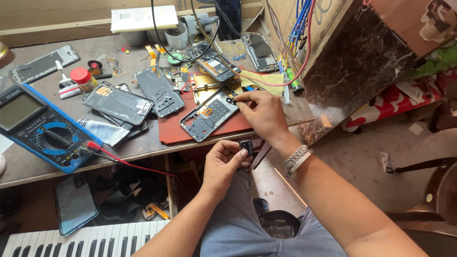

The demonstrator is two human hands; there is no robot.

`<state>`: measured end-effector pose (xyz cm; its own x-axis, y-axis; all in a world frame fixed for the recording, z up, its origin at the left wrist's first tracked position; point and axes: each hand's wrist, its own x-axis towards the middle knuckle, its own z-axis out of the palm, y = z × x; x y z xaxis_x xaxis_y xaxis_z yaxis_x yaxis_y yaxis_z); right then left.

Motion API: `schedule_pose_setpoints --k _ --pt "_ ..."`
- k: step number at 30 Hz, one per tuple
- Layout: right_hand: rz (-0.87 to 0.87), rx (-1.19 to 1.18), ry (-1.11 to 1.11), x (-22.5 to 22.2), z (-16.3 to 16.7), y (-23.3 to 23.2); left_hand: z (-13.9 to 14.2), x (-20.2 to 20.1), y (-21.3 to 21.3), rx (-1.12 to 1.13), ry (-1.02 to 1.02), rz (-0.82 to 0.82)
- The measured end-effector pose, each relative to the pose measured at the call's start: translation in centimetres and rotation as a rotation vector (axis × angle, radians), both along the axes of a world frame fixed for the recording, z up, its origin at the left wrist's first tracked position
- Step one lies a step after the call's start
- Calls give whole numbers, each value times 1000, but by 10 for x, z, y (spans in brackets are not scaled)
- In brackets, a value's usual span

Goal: The person sits at a cluttered repair bench and uses tweezers to work on a small disassembled phone component held in one hand, probing and repositioning parts of it. A multimeter with test leads sits on the bench among scattered phone housings and parts.

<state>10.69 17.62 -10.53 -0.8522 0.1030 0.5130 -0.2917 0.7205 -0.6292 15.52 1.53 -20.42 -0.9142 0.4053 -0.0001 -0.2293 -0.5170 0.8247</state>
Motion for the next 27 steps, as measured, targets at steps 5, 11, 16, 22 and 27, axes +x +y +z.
schedule_pose_setpoints --k 5,11,16,22,27 --pt "-8 45 8 8 5 -5 2 0 -1 1 4 -3" --pt "-165 -151 -126 55 1 6 3 2 -3 42 -45 -17" --pt "-182 35 31 48 14 53 5 -1 -7 200 -124 -76" --pt "-159 419 -62 15 26 78 6 -1 -12 290 -144 -157" --pt "-204 438 -318 1 26 71 5 -1 -13 292 -144 -192"
